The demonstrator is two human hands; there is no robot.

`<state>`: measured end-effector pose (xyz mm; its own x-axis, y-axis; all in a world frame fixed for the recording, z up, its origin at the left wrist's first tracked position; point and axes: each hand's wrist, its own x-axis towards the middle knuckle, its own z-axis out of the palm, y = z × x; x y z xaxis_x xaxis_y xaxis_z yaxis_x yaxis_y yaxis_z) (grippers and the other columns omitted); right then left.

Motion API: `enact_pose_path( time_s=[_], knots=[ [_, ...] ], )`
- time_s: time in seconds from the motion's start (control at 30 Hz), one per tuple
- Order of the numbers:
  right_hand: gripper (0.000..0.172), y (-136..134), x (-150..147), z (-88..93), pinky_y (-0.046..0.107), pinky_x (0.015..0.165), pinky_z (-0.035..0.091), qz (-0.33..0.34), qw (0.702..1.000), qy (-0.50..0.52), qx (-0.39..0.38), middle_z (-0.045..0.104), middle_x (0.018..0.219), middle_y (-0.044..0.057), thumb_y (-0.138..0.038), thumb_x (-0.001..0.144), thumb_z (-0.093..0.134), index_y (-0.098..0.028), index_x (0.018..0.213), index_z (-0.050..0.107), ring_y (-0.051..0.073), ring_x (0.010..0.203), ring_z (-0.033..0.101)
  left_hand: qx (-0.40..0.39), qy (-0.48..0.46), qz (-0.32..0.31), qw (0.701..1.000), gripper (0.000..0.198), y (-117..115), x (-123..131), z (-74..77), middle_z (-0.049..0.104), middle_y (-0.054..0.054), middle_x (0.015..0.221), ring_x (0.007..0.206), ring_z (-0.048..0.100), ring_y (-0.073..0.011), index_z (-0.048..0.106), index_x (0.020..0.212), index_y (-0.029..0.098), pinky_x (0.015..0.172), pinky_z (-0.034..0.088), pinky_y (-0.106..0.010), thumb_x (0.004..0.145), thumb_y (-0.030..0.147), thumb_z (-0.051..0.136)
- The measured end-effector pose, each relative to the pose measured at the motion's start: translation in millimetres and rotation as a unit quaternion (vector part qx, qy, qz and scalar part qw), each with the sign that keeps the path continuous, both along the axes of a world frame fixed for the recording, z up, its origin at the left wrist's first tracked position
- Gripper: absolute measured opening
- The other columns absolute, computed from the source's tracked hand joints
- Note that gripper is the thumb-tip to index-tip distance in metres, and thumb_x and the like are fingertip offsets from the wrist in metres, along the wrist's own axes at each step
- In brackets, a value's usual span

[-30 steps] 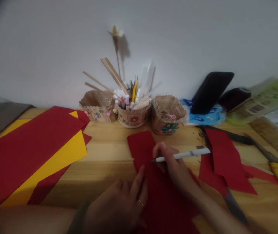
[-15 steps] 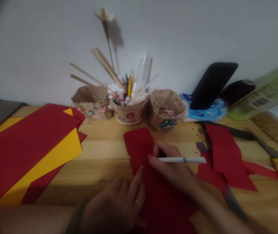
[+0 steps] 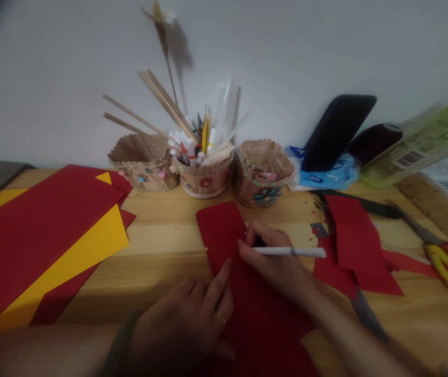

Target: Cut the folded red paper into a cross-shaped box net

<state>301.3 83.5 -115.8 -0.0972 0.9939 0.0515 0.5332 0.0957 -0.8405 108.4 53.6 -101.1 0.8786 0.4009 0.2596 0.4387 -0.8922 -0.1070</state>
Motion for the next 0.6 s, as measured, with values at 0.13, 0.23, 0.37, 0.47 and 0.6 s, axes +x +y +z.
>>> enact_pose_path(
  time_s=[0.13,0.23,0.37,0.47,0.6],
  knots=[
    [0.027,0.0,1.2,-1.5,0.025,0.05,0.031,0.003,1.0,0.002,-0.009,0.043,0.057,-0.006,-0.022,0.081,0.057,-0.024,0.061,0.039,0.013,0.054,0.04,-0.016,-0.005,0.004,1.0,0.067,-0.1,0.7,-0.3,0.063,-0.023,0.113,0.057,0.064,-0.02,0.064,0.09,0.008,0.046,0.044,-0.028,0.062,0.069,0.065],
    [0.027,-0.3,0.7,-0.4,0.025,0.048,0.03,0.003,1.0,0.002,-0.014,0.043,0.056,-0.006,-0.023,0.081,0.057,-0.024,0.061,0.039,0.012,0.053,0.038,-0.016,-0.006,-0.001,1.0,0.066,0.4,0.5,-1.3,0.063,-0.023,0.114,0.057,0.063,-0.0198,0.064,0.09,0.009,0.046,0.043,-0.029,0.064,0.07,0.063],
    [0.027,-0.4,-0.3,2.3,0.025,0.047,0.029,-0.001,1.0,-0.009,-0.02,0.043,0.056,-0.006,-0.023,0.081,0.056,-0.023,0.06,0.039,0.012,0.052,0.038,-0.014,0.0,-0.005,1.0,0.065,1.6,-0.1,-1.3,0.062,-0.023,0.116,0.056,0.063,-0.0198,0.063,0.092,0.008,0.047,0.044,-0.03,0.068,0.069,0.059],
    [0.027,-0.1,-0.6,3.4,0.025,0.046,0.028,0.004,1.0,-0.017,-0.019,0.042,0.055,-0.007,-0.023,0.081,0.056,-0.023,0.06,0.039,0.012,0.051,0.037,-0.016,0.005,-0.008,1.0,0.064,2.3,-0.1,-0.8,0.062,-0.024,0.116,0.057,0.064,-0.0201,0.063,0.093,0.008,0.047,0.044,-0.029,0.07,0.069,0.058],
    [0.027,1.0,-1.3,3.6,0.024,0.046,0.028,0.004,0.999,-0.021,-0.025,0.042,0.054,-0.007,-0.024,0.08,0.056,-0.024,0.06,0.038,0.012,0.05,0.037,-0.014,0.004,-0.005,1.0,0.063,2.6,-0.1,0.1,0.063,-0.023,0.115,0.057,0.064,-0.02,0.063,0.09,0.009,0.047,0.043,-0.029,0.07,0.069,0.058]
  ],
)
